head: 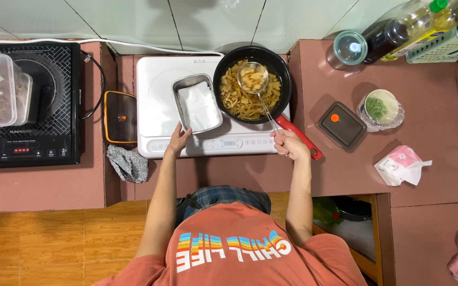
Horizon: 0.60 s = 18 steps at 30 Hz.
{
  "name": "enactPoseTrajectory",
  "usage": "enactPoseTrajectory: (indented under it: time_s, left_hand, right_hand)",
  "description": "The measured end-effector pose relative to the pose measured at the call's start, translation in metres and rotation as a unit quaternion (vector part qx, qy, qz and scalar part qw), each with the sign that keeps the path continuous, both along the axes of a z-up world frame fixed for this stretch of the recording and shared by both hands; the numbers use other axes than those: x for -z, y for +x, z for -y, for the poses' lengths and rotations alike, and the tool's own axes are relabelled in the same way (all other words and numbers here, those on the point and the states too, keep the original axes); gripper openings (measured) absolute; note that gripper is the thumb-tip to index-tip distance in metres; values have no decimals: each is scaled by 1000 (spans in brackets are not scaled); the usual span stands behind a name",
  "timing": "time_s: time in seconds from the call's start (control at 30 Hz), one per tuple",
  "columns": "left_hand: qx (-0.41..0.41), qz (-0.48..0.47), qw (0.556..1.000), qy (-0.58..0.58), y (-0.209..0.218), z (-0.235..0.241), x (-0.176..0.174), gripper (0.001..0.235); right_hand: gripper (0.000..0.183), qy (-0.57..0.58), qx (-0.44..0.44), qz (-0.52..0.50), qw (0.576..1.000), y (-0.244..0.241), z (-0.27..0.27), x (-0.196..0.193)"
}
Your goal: The person places a metal container on the counter, lines it with paper towel, then uses a skimmer ladle to scoop fried food from a pan on the induction cooker into the container, repeating the scooping until the container is filled.
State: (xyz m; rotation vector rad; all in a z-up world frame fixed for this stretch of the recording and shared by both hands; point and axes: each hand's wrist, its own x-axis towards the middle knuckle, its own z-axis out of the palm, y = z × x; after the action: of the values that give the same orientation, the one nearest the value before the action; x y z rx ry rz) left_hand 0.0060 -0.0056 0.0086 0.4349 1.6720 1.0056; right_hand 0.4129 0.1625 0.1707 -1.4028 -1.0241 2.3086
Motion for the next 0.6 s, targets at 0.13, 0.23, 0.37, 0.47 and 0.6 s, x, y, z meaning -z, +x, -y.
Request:
enactPoseTrajectory:
  time_s: [0.13,0.23,0.37,0.47,0.6]
  left_hand:
    - [2,-3,1000,19,-2,1,7,89]
    - [0,0,1000,24,0,-1,1,89]
    - [-4,-4,1000,21,2,3,2,87]
    - [-2,-8,1000,25,0,0,4,87]
    - [-6,7,1000,29,3,1,-12,87]
  right_hand:
    - [18,12,6,4,1000,-3,0,12]
    - [20,10,-16,18,1000,-4,0,4]
    - [18,-3,-3,13,1000,-13,2,8]
    - [19,-1,-7,13,1000,-9,-2,6]
    - [18,11,0,11,1000,-16,-3,10]
